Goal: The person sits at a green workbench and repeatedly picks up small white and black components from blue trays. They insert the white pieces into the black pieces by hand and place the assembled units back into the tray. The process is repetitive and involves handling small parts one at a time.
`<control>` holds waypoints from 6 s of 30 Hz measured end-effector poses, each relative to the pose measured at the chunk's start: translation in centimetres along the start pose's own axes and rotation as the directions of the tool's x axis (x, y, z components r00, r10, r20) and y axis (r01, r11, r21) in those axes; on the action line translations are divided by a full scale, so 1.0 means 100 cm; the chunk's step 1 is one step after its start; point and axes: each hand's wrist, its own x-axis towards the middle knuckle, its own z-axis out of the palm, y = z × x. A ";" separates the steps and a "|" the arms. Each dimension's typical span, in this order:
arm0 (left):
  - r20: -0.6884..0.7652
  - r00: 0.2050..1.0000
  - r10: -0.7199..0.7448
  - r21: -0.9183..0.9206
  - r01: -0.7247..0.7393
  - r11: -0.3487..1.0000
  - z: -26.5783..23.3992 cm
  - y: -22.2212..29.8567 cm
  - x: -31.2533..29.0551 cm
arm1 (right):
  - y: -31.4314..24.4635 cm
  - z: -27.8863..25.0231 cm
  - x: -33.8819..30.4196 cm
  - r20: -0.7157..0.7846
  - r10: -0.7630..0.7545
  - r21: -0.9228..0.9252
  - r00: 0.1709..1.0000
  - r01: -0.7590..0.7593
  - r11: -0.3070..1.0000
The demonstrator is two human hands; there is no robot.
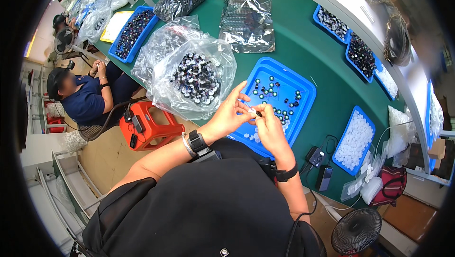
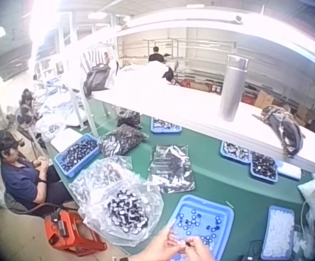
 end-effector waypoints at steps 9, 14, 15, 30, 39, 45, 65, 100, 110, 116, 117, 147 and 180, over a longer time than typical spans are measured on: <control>0.087 0.985 0.148 0.155 -0.160 0.975 0.001 0.007 -0.004 | 0.010 -0.002 0.011 0.016 0.142 0.130 0.990 -0.143 0.981; 0.069 0.994 0.081 0.090 -0.087 0.992 0.002 0.000 -0.001 | 0.009 0.008 0.007 -0.168 -0.005 -0.026 0.986 0.001 1.000; 0.071 0.994 0.081 0.095 -0.088 0.992 0.002 -0.001 0.000 | 0.011 0.010 0.006 -0.196 0.006 0.012 0.981 -0.004 1.000; 0.038 0.999 0.028 0.165 -0.034 0.986 0.002 0.003 0.001 | 0.018 -0.003 0.013 -0.054 0.182 0.386 0.982 -0.148 0.911; 0.232 0.917 -0.324 -0.475 0.398 0.785 -0.001 -0.017 0.001 | 0.023 -0.001 0.014 -0.262 -0.025 0.146 0.965 0.065 0.987; 0.209 0.935 -0.287 -0.348 0.345 0.872 0.001 -0.008 -0.004 | 0.025 0.000 0.011 -0.251 -0.055 0.101 0.966 0.083 0.991; 0.215 0.967 -0.135 0.222 0.087 0.971 0.001 -0.004 -0.007 | 0.032 0.011 0.006 -0.334 -0.157 -0.095 0.929 0.133 0.987; 0.110 0.987 -0.120 -0.071 0.128 0.989 0.010 -0.025 -0.004 | 0.036 0.007 0.012 0.039 0.396 0.698 0.918 -0.309 0.646; 0.127 0.984 -0.125 -0.188 0.148 0.971 0.011 -0.020 -0.003 | 0.042 0.015 0.012 -0.247 -0.063 0.081 0.967 0.085 0.993; 0.277 0.914 -0.296 -0.592 0.405 0.697 0.004 -0.026 0.006 | 0.039 0.008 0.014 -0.100 0.244 0.536 0.964 -0.155 0.830; 0.311 0.895 -0.319 -0.635 0.445 0.632 0.001 -0.027 0.006 | 0.041 0.008 0.014 -0.132 0.209 0.481 0.969 -0.122 0.868; 0.112 0.780 -0.616 -0.763 0.464 0.449 -0.083 -0.115 0.012 | 0.168 -0.013 0.084 -0.050 -0.137 -0.856 0.989 0.028 0.517; 0.422 0.759 -0.496 -0.330 0.639 0.695 -0.011 -0.098 0.025 | 0.039 -0.019 0.014 -0.065 0.164 0.304 0.984 -0.137 0.943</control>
